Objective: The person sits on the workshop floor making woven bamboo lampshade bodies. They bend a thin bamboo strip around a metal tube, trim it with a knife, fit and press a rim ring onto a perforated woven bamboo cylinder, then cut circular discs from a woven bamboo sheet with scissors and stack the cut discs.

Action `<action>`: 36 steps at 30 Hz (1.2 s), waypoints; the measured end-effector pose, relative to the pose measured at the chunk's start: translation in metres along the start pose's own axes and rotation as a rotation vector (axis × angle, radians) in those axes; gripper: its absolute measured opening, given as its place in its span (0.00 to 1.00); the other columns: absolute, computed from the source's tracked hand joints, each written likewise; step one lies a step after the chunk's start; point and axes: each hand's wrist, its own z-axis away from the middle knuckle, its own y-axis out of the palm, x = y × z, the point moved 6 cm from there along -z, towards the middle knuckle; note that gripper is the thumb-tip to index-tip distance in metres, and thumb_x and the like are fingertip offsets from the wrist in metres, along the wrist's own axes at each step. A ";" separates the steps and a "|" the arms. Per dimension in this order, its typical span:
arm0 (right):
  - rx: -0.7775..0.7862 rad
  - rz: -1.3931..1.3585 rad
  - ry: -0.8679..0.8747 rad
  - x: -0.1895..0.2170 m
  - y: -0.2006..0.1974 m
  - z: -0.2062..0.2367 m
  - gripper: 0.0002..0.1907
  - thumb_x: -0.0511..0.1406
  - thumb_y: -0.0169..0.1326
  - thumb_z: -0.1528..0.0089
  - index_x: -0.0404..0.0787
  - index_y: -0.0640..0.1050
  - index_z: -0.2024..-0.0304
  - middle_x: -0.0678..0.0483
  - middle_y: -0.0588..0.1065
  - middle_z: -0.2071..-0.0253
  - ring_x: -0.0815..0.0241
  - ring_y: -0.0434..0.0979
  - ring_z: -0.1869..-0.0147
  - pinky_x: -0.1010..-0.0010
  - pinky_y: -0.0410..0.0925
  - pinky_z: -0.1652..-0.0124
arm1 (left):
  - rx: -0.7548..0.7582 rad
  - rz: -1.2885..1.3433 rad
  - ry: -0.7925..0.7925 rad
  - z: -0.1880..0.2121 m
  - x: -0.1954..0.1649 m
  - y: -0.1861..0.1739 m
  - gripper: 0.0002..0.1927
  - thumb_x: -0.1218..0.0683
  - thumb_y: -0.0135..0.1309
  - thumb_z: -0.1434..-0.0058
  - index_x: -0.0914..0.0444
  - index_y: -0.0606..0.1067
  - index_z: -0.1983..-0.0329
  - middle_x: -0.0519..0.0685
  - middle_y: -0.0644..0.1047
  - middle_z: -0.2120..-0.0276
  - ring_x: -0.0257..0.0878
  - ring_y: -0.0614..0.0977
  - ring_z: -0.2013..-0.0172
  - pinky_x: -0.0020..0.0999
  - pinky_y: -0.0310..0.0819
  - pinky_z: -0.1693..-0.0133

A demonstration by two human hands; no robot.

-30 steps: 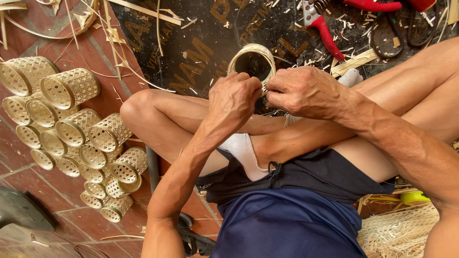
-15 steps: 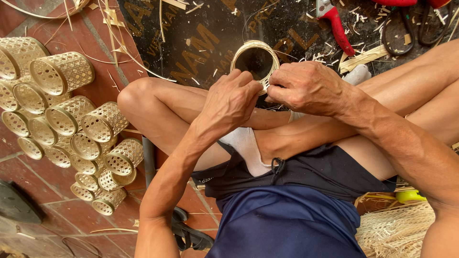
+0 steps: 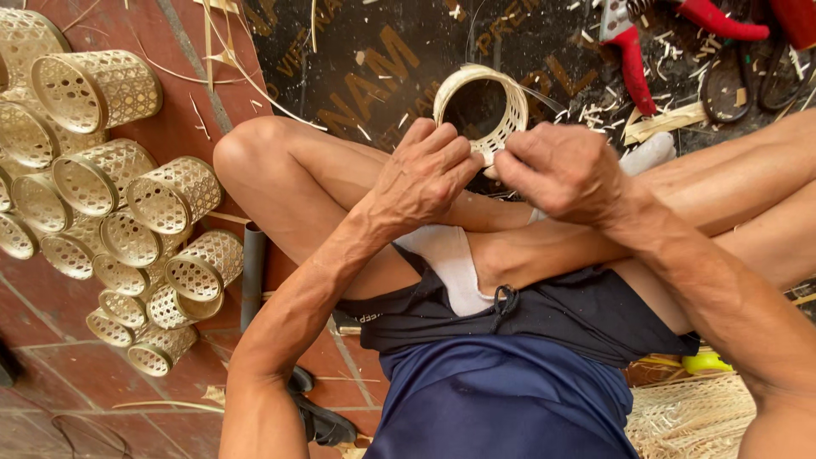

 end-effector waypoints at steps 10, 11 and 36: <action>0.024 0.075 -0.121 0.026 0.013 -0.010 0.09 0.29 0.59 0.44 0.32 0.80 0.62 0.51 0.75 0.63 0.60 0.77 0.63 0.72 0.72 0.63 | -0.047 0.154 0.014 0.005 0.021 -0.005 0.10 0.58 0.59 0.39 0.62 0.68 0.67 0.48 0.70 0.71 0.44 0.73 0.64 0.39 0.67 0.57; 0.048 0.098 -0.111 0.025 0.013 -0.010 0.08 0.29 0.59 0.43 0.32 0.80 0.61 0.52 0.74 0.64 0.61 0.76 0.64 0.72 0.72 0.64 | -0.045 0.157 0.014 0.006 0.021 -0.004 0.10 0.59 0.60 0.39 0.61 0.68 0.67 0.48 0.69 0.71 0.44 0.73 0.64 0.39 0.67 0.57; 0.310 -0.001 0.176 -0.010 0.024 -0.015 0.07 0.41 0.64 0.40 0.50 0.79 0.70 0.65 0.75 0.67 0.62 0.74 0.53 0.61 0.58 0.52 | -0.039 0.124 0.115 0.007 0.002 -0.014 0.08 0.60 0.58 0.41 0.62 0.68 0.67 0.47 0.72 0.68 0.42 0.75 0.60 0.38 0.69 0.55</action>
